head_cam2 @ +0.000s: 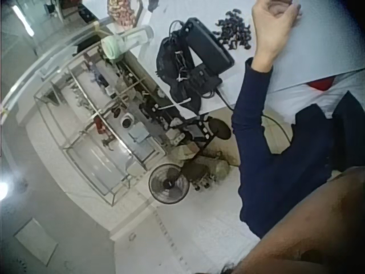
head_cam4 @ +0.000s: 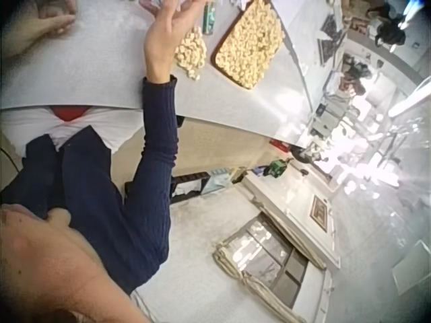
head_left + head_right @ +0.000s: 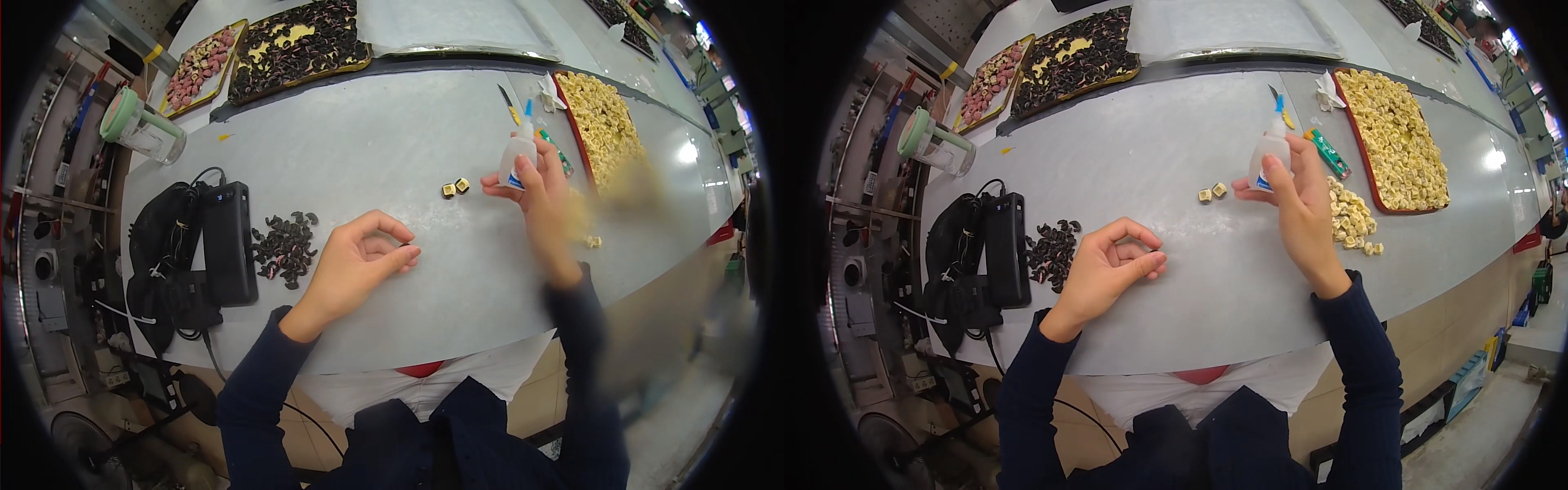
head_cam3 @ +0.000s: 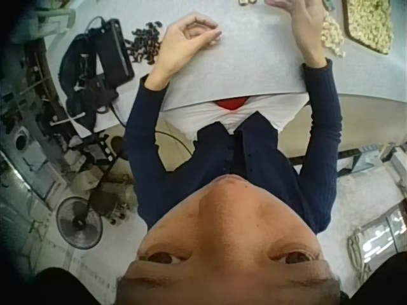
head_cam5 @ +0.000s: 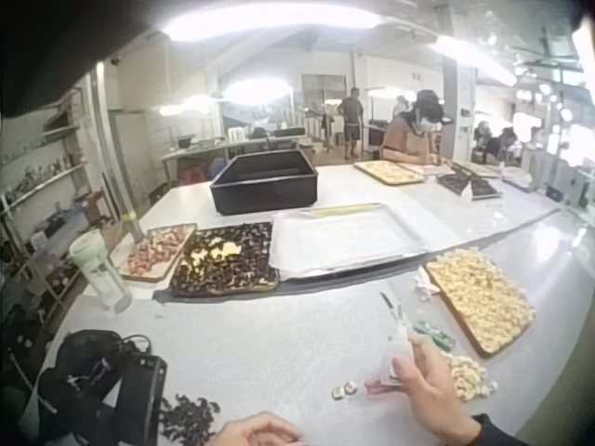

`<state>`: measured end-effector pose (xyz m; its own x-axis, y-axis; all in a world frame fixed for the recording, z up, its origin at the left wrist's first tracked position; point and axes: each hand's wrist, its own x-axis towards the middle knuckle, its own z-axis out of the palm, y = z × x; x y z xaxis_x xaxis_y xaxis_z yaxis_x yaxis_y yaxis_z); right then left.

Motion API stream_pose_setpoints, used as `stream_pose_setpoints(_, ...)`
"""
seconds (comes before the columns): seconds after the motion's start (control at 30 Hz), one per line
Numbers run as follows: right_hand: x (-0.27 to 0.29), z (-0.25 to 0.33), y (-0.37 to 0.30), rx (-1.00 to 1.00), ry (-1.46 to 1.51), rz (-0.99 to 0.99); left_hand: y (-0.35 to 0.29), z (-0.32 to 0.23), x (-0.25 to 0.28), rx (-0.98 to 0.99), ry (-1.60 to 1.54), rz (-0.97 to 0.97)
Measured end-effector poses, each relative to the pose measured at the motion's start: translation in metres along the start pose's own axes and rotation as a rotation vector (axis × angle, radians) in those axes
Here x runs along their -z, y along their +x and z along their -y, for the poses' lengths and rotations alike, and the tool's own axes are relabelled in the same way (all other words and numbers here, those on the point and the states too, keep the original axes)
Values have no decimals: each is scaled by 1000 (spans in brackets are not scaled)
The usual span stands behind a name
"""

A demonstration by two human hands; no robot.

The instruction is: Assembling and gluing small plastic parts at a workbench in a factory.

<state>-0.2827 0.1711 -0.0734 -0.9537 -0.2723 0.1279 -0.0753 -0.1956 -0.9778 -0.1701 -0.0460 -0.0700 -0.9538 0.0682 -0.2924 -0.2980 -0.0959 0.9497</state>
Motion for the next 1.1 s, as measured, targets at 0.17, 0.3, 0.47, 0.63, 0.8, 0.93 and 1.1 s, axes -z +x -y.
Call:
stream_pose_setpoints(0.17, -4, 9, -2, -147, -36, 84, 2, 7, 1, 33, -58, 27)
stream_pose_setpoints(0.3, -6, 13, -4, -236, 36, 124, 3, 6, -2, 11, -129, 33)
stream_pose_setpoints(0.47, 2, 15, -3, -295, 172, 271, 5, 8, -2, -13, -194, 36)
stream_pose_setpoints(0.63, 3, 13, -5, -304, 250, 257, 3, 7, 0, -49, -254, 48)
stream_pose_setpoints(0.8, 9, 8, -6, -296, 472, 214, 5, 15, 2, -116, -278, 101)
stream_pose_setpoints(0.93, 16, 9, -6, -295, 523, 185, 3, 12, 2, -146, -272, 159)
stream_pose_setpoints(1.1, 13, 12, -8, -286, 390, 216, 5, 16, -5, -213, -225, 135)
